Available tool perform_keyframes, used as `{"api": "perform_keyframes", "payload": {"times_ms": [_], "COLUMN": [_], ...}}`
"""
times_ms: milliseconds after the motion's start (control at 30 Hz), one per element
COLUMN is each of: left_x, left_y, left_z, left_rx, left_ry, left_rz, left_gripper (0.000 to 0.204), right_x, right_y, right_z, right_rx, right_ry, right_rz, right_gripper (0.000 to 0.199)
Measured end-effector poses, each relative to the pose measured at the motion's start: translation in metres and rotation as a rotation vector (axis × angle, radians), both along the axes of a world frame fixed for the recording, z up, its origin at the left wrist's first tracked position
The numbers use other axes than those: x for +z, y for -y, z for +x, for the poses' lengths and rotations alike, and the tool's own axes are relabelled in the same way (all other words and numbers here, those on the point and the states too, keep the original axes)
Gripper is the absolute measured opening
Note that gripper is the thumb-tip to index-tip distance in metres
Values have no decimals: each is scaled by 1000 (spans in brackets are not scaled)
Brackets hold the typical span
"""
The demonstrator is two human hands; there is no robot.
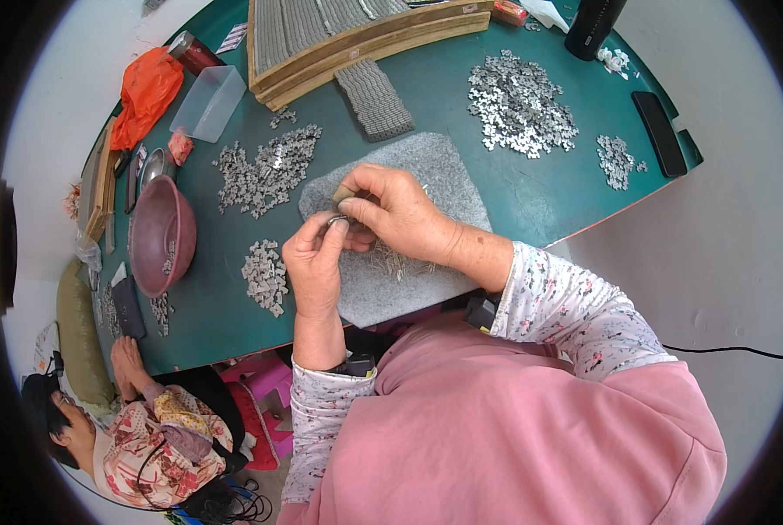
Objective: Inspecting and sorting small metal hardware components on a workbench.
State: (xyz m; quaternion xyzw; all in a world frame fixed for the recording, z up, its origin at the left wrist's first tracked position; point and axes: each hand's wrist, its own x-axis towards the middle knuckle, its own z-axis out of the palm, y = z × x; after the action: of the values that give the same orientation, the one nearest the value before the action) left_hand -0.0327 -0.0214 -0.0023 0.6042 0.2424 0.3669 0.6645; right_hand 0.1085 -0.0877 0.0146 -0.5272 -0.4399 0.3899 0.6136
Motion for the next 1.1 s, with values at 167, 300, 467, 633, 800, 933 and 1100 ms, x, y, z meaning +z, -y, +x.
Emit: {"api": "perform_keyframes", "payload": {"times_ms": [167,300,467,633,800,933,1100], "left_x": [-3,-9,-4,-4,-5,-4,-10], "left_y": [0,-1,-4,-6,-10,-12,-15], "left_z": [1,-2,-3,-7,-10,-11,-13], "left_rx": [-5,23,30,-25,-71,-38,13], "left_ry": [3,-17,35,191,318,436,422], "left_rz": [3,84,-2,-237,-403,-509,-462], "left_gripper": [13,11,10,13,17,18,15], "right_x": [1,8,10,19,25,26,22], "right_y": [0,-2,2,1,-10,-21,-25], "right_z": [6,3,-5,-5,-2,-6,-14], "right_rx": [-43,-103,-115,-85,-24,-8,-45], "right_ry": [285,790,780,892,944,973,855], "right_rz": [80,276,274,345,412,437,363], "right_gripper": [7,14,23,32,31,29,28]}}
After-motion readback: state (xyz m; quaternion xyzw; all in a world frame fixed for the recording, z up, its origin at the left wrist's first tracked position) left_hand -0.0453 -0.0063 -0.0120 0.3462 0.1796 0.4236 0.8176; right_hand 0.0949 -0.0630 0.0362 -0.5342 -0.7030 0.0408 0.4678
